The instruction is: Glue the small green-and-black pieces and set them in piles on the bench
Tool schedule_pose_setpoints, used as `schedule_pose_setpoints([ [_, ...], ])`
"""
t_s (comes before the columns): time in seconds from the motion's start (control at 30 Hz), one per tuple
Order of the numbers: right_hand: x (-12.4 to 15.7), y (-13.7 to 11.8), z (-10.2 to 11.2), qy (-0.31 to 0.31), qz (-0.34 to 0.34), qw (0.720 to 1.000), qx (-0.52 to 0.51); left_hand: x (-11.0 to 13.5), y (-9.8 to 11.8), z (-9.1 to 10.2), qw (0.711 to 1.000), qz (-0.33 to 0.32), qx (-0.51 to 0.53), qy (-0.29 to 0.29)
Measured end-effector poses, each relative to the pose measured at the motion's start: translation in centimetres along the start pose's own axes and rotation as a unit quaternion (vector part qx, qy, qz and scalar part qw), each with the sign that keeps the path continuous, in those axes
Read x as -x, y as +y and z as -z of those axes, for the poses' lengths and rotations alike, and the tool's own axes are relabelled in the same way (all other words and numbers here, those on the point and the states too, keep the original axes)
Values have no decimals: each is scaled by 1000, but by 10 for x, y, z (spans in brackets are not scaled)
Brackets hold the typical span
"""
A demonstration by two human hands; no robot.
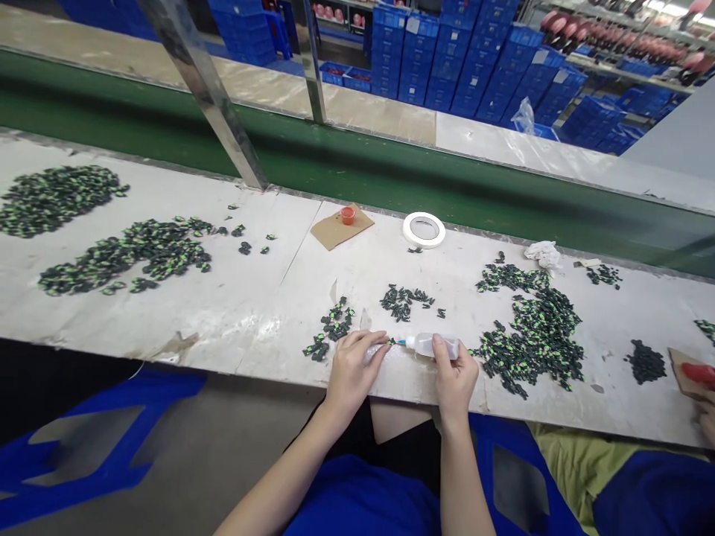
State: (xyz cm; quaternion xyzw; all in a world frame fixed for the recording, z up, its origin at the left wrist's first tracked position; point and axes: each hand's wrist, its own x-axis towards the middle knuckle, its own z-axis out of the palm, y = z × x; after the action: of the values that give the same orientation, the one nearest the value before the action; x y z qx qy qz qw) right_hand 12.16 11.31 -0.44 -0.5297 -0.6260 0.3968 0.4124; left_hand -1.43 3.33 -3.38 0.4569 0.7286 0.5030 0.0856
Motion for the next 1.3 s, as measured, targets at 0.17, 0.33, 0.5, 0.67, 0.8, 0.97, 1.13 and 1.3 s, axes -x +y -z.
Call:
schedule_pose_setpoints([
  [0.17, -1, 1, 0, -6, -2, 1000, 13, 0, 1, 2, 1000, -9, -11, -4],
  [0.33, -1, 0, -1, 5, -8, 1000, 4, 0, 0, 2, 1000, -12, -10, -5],
  [0.5, -2, -1, -1, 11, -17, 1000, -19, 0, 0, 0, 1000, -20, -14, 3],
  [0.67, -3, -1, -1, -1, -19, 999, -40, 0, -1, 0, 999, -39, -26, 7],
  [0.8, -3, 1, -1, -1, -23, 998, -54, 0, -2, 0, 998, -43, -35, 7],
  [0.97, -2, 5, -1, 13, -29, 997, -64, 0, -1, 1, 998, -44, -36, 6],
  [1.13, -1, 3, -1, 25, -29, 997, -71, 0, -2, 0, 999, -38, -35, 2],
  [1.3, -1, 8, 0, 76, -48, 989, -121, 0, -4, -1, 999, -29, -24, -8],
])
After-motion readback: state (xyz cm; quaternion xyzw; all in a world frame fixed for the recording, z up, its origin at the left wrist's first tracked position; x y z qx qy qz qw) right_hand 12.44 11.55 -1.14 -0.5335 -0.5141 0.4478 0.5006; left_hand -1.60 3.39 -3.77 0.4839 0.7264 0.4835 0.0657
